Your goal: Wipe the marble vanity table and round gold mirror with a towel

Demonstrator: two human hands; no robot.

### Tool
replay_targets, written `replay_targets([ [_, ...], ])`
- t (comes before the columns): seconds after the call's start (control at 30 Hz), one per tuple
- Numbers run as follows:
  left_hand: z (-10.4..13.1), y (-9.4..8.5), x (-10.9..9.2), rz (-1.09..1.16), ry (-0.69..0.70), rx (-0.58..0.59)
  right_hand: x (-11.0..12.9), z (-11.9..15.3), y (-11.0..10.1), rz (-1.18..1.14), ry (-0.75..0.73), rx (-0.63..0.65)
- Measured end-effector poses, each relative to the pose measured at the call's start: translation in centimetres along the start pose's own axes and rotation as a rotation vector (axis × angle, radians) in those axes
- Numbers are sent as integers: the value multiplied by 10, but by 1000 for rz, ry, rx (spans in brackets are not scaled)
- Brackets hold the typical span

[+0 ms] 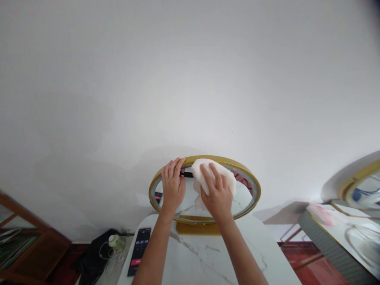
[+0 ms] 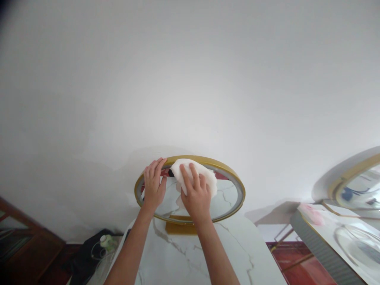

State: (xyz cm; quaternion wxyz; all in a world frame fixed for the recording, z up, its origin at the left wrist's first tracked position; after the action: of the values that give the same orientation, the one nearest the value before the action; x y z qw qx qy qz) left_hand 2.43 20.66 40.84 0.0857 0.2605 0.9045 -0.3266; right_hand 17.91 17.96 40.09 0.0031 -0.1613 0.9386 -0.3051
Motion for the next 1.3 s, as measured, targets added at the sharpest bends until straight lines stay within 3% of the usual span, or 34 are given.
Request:
replay_targets([
  [0.23,-1,1,1,-3,-17,-1,-41,10,-10,-5,204,-148],
  [0.33,0,3,0,1,-18,-6,-48,12,-13,-12,257,-187],
  [0.47,1,4,0,-8,-32,-23,-39,12,-10,-29,215,-154],
  [0.73,1,4,-1,-10,-35,-29,-9,12,5,-29,-4,20],
  [0.8,1,4,-1,-8,-37,-29,-11,12,4,-12,7,5],
  [1.03,1,4,-1,1,-32,-37,-29,9,-5,-67,247,-233],
  [1.2,0,5,-1,-13,-43,-46,-26,10,3,-20,54,-103],
  [1.3,0,5,-1,-16,-42,-49,-27,9,1,12,38,-93],
])
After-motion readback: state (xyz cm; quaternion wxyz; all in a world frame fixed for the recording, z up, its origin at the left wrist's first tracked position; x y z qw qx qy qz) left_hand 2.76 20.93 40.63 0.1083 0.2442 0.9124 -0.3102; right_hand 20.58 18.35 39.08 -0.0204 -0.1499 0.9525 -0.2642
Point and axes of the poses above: each hand's wrist, its own z-axis away from the middle knuckle, its own y-axis out of the palm, x = y × z, the point moved 2 cm from there along -z, towards the middle knuckle
